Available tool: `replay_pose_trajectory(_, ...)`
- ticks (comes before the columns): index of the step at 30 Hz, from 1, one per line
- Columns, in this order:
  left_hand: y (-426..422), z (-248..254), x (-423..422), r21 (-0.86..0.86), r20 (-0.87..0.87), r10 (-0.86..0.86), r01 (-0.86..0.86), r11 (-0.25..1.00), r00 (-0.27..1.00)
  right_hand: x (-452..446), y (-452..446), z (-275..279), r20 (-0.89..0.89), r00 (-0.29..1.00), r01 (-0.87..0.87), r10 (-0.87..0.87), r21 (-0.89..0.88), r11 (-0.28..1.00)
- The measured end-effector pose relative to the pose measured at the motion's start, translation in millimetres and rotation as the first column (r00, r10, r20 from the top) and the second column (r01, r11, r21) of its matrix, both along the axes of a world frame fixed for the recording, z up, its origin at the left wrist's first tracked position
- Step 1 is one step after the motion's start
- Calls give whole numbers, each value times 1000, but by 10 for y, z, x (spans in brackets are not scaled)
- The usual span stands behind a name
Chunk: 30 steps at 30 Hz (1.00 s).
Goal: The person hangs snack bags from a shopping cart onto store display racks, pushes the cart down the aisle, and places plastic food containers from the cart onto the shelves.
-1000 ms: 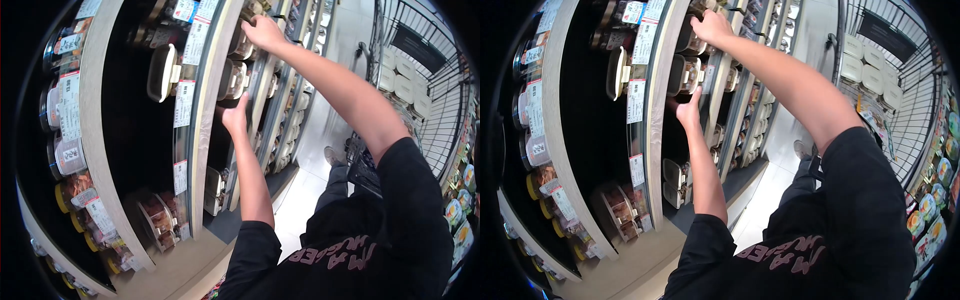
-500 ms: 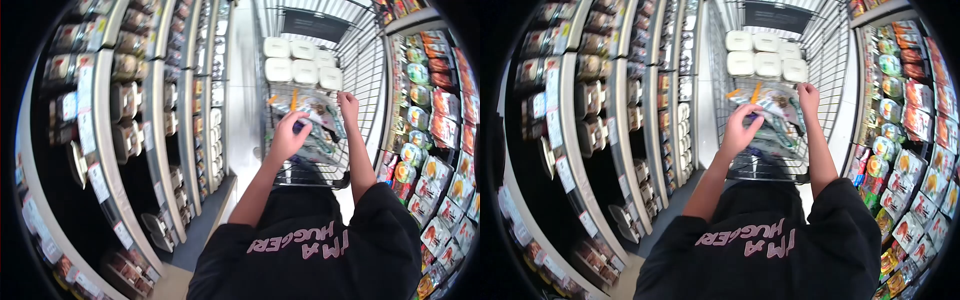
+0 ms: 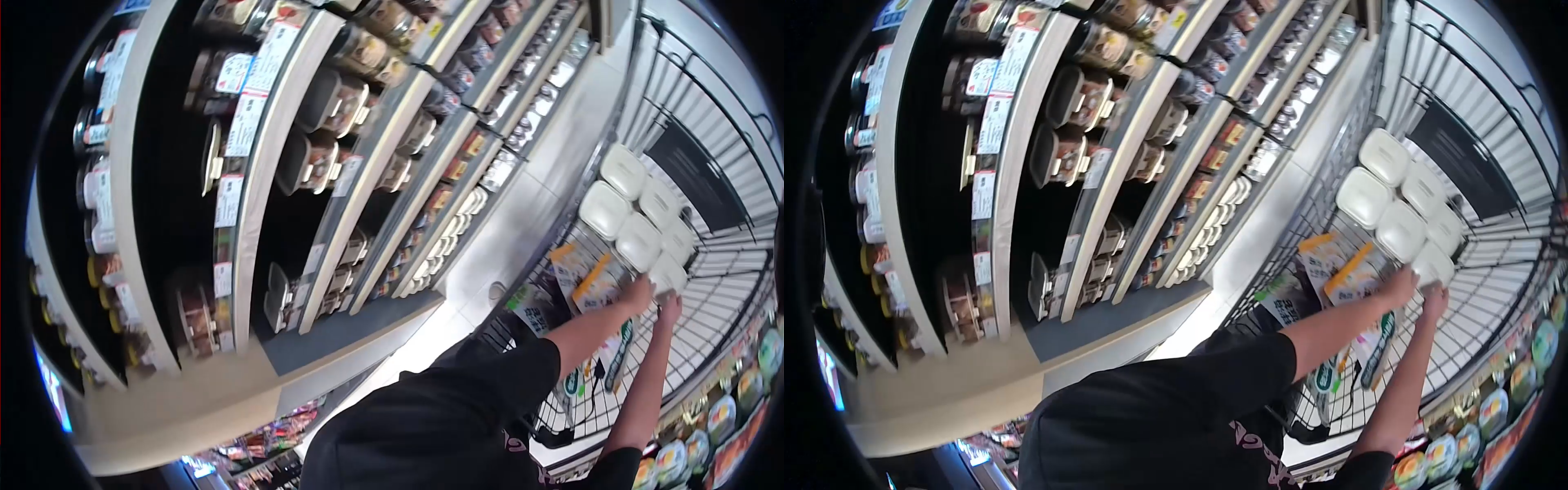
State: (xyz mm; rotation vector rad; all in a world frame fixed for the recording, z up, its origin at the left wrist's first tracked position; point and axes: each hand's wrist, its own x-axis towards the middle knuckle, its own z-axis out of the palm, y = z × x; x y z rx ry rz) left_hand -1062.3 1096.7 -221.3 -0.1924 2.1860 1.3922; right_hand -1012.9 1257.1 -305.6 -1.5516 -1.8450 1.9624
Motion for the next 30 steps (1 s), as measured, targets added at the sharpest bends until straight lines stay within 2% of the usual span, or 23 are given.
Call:
replay_pose_trajectory(1, -29, 9, -34, 64, 35, -17, 15, 998, 999, -41, -96, 112, -5, 999, 37, -37, 20, 999)
replay_pose_trajectory(3, -100, 89, -30, 51, 17, 8, -9, 999, 1000, -64, -370, 319, -10, 998, 61, -60, 31, 998)
replay_pose_trajectory(5, -154, 212, -75, 40, 12, 33, -33, 999, 999, -105, -578, 505, 40, 984, 161, -171, 190, 968)
replay_pose_trajectory(6, -189, 255, -81, 42, 12, 46, -46, 998, 999, -82, -612, 497, 40, 987, 148, -158, 192, 970)
replay_pose_trajectory(7, -200, 294, -77, 64, -6, 62, -62, 996, 998, -11, -594, 348, -28, 978, 209, -208, 224, 952)
replay_pose_trajectory(8, -194, 340, -65, 90, -23, 74, -71, 993, 997, -41, -654, 493, -98, 961, 276, -259, 254, 927)
replay_pose_trajectory(9, -183, 395, -21, 121, -97, 180, -168, 978, 979, -29, -779, 618, -210, 944, 311, -254, 319, 895)
replay_pose_trajectory(10, -179, 391, 18, 253, -63, 249, -226, 941, 966, 63, -774, 534, -40, 987, 149, -155, 582, 799)
replay_pose_trajectory(11, -226, 505, 45, 315, -24, 265, -244, 917, 964, 253, -646, 417, 162, 979, -53, -121, 781, 623)
replay_pose_trajectory(12, -261, 602, 67, 280, -65, 261, -233, 931, 963, 246, -899, 780, 45, 985, 94, -168, 675, 732)
replay_pose_trajectory(13, -357, 907, 37, 368, -74, 316, -269, 890, 946, 229, -1106, 1055, -89, 978, 200, -190, 671, 714)
replay_pose_trajectory(14, -443, 1265, 15, 407, -107, 370, -298, 863, 923, 251, -1311, 1538, -128, 971, 239, -202, 502, 831)
replay_pose_trajectory(15, -499, 1412, 27, 496, -66, 419, -334, 801, 906, 106, -1604, 2028, -344, 855, 498, -387, 340, 798)
replay_pose_trajectory(16, -631, 1583, 9, 588, 10, 402, -330, 738, 916, 54, -1729, 2540, -341, 846, 479, -410, 151, 864)
replay_pose_trajectory(17, -842, 1858, -13, 586, -76, 329, -225, 779, 941, 82, -1813, 2819, -362, 830, 495, -424, 128, 859)
replay_pose_trajectory(19, -1232, 2416, -10, 640, -34, 235, -160, 752, 971, 72, -1934, 3512, -468, 783, 381, -411, -163, 910)
replay_pose_trajectory(20, -1468, 2796, 37, 673, -8, 210, -150, 724, 978, 62, -1968, 3834, -413, 827, 293, -382, -263, 919)
replay_pose_trajectory(22, -1928, 3210, 107, 660, -186, 199, -27, 751, 962, 107, -2019, 4279, -308, 906, 118, -291, -476, 871)
replay_pose_trajectory(23, -2143, 3397, 116, 655, -199, 185, -10, 756, 962, 141, -2070, 4430, -316, 898, 123, -304, -484, 866)
replay_pose_trajectory(25, -2531, 3701, 155, 396, -472, 136, 71, 915, 871, 191, -2178, 4652, -322, 944, -207, -72, -748, 631)
replay_pose_trajectory(26, -2705, 3794, 194, 465, -455, 142, 99, 880, 879, 215, -2271, 4731, -330, 941, -212, -75, -749, 627)
replay_pose_trajectory(28, -2971, 4052, 339, 575, -364, 141, 103, 811, 921, 222, -2511, 4892, -290, 955, -286, 63, -849, 445)
replay_pose_trajectory(30, -3177, 4249, 514, 557, -352, 177, 54, 828, 919, 234, -2785, 5150, -303, 942, -336, 145, -817, 469)
